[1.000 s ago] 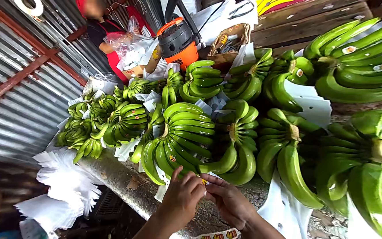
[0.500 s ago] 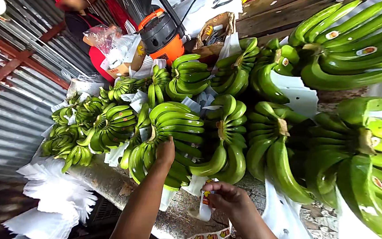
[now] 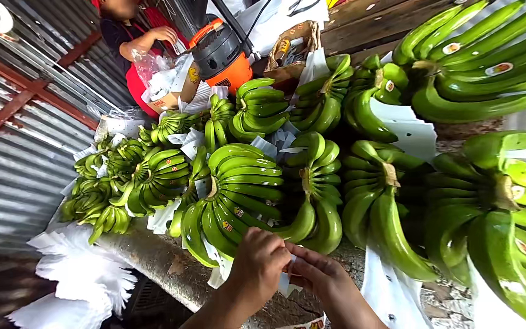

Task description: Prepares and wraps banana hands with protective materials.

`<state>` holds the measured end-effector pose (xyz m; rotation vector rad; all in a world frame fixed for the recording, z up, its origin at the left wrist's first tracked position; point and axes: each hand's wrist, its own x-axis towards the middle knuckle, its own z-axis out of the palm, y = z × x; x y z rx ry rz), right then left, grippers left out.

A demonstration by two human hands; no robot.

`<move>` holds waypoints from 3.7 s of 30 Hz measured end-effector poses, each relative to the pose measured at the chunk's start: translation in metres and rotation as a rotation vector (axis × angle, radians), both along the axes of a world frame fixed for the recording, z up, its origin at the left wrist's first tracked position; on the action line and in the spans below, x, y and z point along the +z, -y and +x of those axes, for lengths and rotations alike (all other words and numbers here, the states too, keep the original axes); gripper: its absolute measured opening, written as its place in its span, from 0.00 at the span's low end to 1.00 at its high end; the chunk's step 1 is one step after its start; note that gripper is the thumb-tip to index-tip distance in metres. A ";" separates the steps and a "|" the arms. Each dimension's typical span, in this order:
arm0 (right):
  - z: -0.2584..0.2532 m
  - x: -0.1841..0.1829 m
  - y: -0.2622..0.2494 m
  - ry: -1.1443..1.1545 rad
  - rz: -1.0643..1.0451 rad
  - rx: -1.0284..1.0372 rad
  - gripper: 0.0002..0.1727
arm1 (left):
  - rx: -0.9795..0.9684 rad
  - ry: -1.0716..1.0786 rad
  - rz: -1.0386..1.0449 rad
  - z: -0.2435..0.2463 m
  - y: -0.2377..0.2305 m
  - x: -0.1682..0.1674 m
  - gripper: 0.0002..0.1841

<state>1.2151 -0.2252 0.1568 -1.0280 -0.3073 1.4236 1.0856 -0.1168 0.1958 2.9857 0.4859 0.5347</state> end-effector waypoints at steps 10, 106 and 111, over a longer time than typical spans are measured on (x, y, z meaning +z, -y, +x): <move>0.007 -0.024 -0.003 0.001 -0.075 -0.205 0.17 | 0.695 0.115 -0.842 0.017 -0.086 -0.003 0.14; 0.281 0.026 -0.283 0.411 0.176 -0.264 0.15 | 0.833 -0.332 -0.567 0.249 -0.337 0.021 0.21; 0.277 0.002 -0.291 0.354 0.133 -0.239 0.20 | 0.866 -0.610 -0.497 0.270 -0.364 -0.008 0.21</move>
